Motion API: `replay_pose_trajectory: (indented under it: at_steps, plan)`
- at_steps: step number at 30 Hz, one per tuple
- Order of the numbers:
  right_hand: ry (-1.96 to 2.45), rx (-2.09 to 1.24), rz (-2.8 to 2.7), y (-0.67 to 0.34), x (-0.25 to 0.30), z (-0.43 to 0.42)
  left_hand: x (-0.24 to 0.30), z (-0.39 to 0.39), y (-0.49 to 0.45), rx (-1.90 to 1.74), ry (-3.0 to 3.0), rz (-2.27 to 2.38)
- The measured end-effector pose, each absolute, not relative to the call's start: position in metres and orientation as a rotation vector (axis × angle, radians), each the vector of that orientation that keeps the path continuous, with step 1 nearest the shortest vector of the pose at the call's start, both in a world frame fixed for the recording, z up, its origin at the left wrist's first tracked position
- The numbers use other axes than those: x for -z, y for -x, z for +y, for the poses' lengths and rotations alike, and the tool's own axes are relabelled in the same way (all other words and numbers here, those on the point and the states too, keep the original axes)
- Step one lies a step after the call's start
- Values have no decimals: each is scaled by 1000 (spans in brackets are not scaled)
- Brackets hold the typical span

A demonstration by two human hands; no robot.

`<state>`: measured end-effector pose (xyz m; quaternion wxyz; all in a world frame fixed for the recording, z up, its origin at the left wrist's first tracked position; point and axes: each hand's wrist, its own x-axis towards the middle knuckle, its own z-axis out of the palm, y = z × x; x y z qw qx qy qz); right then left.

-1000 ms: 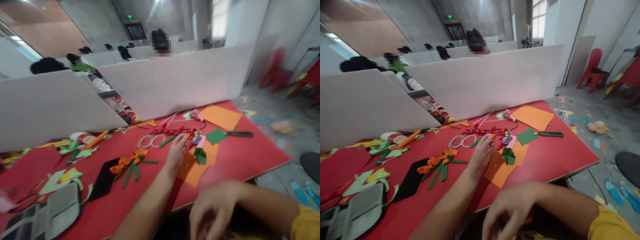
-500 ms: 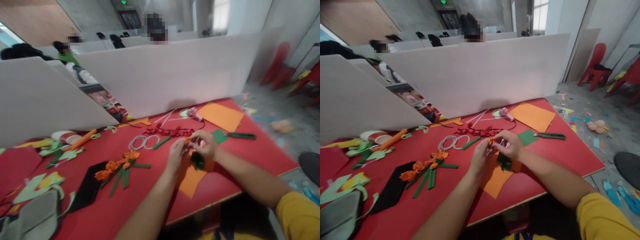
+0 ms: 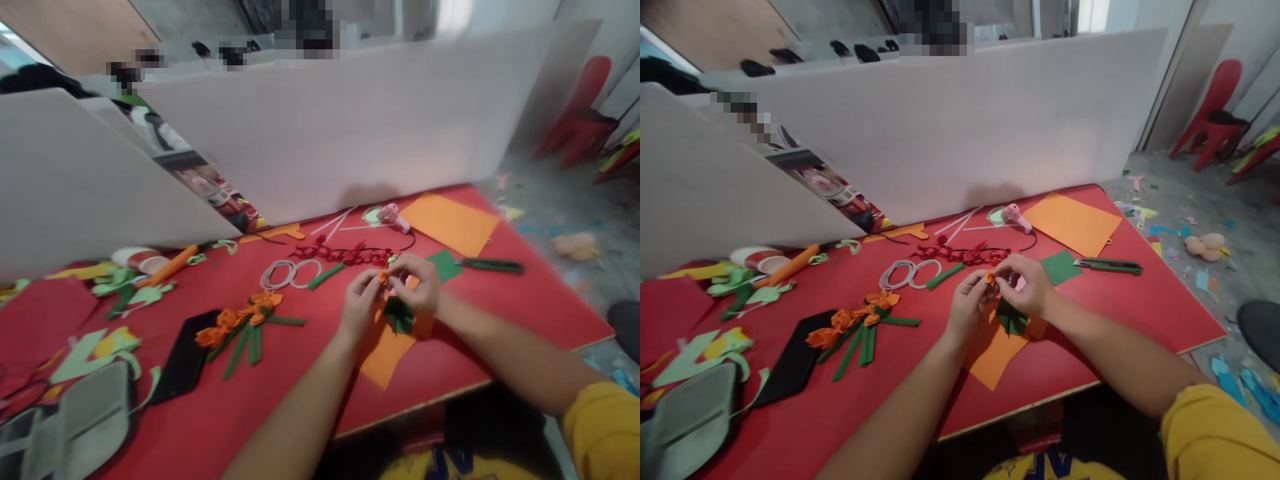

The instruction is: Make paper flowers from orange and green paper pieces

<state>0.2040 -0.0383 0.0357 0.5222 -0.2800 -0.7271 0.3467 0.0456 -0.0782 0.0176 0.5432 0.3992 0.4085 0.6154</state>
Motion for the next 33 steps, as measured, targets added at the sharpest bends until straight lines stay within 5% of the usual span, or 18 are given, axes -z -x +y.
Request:
replay_pose_trajectory:
  at_steps: [19, 33]
  plan:
    - [692, -1599, -1337, -206, -29, -12, -16, -67, -35, -1616, -1355, 1164]
    - [680, -1433, -1475, -205, -26, -16, -9, -61, -36, -1567, -987, 1022]
